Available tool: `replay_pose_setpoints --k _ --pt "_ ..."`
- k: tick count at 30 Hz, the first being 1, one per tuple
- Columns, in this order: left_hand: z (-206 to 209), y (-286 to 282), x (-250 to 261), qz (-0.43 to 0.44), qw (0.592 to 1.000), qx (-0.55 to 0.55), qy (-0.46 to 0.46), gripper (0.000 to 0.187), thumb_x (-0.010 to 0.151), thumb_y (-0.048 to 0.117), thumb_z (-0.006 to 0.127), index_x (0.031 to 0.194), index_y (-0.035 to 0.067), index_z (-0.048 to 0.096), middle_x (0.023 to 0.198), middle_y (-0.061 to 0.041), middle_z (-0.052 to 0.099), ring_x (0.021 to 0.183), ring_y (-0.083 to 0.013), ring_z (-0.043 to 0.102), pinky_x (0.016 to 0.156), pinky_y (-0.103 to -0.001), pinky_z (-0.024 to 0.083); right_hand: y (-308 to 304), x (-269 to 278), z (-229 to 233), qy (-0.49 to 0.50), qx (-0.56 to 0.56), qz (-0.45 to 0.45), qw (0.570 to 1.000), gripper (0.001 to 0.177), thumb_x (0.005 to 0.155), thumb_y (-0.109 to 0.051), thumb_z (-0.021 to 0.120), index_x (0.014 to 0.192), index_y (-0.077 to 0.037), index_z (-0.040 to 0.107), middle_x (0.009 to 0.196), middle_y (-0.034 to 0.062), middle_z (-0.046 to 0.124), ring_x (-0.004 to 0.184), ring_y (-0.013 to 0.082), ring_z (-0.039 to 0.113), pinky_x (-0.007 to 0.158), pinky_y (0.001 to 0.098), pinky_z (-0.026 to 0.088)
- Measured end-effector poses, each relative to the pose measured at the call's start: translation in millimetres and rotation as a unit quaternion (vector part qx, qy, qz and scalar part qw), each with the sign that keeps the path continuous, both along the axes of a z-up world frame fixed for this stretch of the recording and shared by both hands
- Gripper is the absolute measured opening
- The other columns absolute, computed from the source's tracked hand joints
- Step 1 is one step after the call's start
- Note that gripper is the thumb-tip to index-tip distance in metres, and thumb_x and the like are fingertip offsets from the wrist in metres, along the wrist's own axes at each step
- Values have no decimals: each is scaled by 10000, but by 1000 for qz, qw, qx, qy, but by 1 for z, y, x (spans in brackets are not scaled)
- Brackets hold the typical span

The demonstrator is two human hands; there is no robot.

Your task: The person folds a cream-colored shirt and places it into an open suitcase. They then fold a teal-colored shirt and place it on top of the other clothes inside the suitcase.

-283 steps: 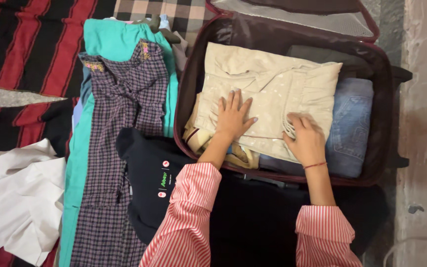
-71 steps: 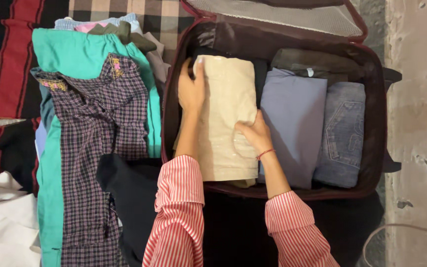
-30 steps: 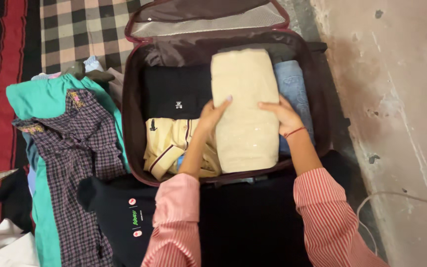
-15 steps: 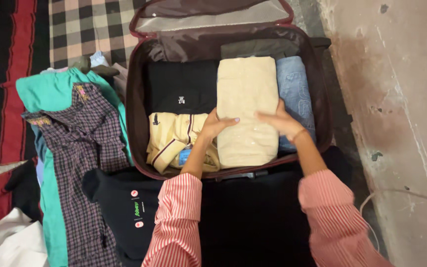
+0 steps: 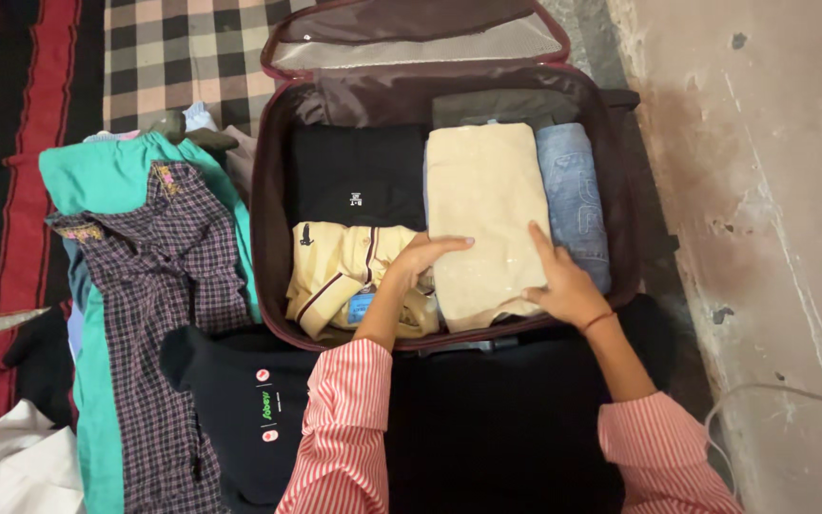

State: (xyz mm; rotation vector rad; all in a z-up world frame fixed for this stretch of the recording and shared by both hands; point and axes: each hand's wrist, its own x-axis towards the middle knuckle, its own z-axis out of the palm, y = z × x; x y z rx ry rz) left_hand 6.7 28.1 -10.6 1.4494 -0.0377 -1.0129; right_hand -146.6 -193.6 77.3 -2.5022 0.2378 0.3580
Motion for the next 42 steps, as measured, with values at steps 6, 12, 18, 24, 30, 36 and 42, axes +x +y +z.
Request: replay_pose_setpoints --k 6,12,18,24,30,36,42 --pt "-13 -4 2 28 996 44 -70 651 714 449 853 1186 13 749 1122 -116 785 983 -209 744 870 -339 576 35 24 45 -66 -224 -28 972 753 818 -357 774 1484 -190 463 1474 231 490 1155 410 609 913 500 531" --pt "-1 -1 2 30 967 187 -170 743 811 713 644 1010 13 792 927 -174 794 907 -267 765 851 -373 563 11 140 10 -322 -144 81 932 470 986 -354 666 1367 -82 613 1421 210 557 1371 392 488 1093 529 411" --pt "-17 -2 6 16 949 223 -222 869 918 767 387 849 -12 767 850 -274 736 897 -408 719 848 -469 529 23 237 -21 -365 -145 86 916 524 966 -472 718 1243 -29 677 1328 212 606 1340 413 466 1087 561 343" --pt "-16 -2 3 3 952 235 -197 867 918 756 372 823 -20 747 833 -280 727 889 -429 721 836 -485 531 49 272 -28 -262 -171 81 946 315 776 -399 839 808 -100 744 1064 83 683 1205 292 561 1024 477 407" --pt "-15 -1 3 1 949 252 -191 870 934 751 358 796 -21 734 828 -283 728 881 -437 725 834 -487 533 59 278 -51 -345 -177 1 922 256 845 -332 826 877 -101 722 1047 84 672 1139 296 560 980 481 415" --pt "20 -3 -6 58 933 268 -231 792 910 716 428 1342 65 557 947 -279 738 944 -454 699 864 -510 525 45 242 -33 -377 -223 32 898 449 983 -455 694 1246 -93 667 1270 153 627 1270 355 498 1059 595 358" --pt "58 -6 -21 69 777 214 -587 996 880 746 609 1623 137 344 1661 -255 312 1505 -461 369 1195 -570 358 -6 191 -31 -249 -214 56 943 691 1016 -574 502 1596 -207 426 1630 237 331 1474 465 274 1107 737 169"
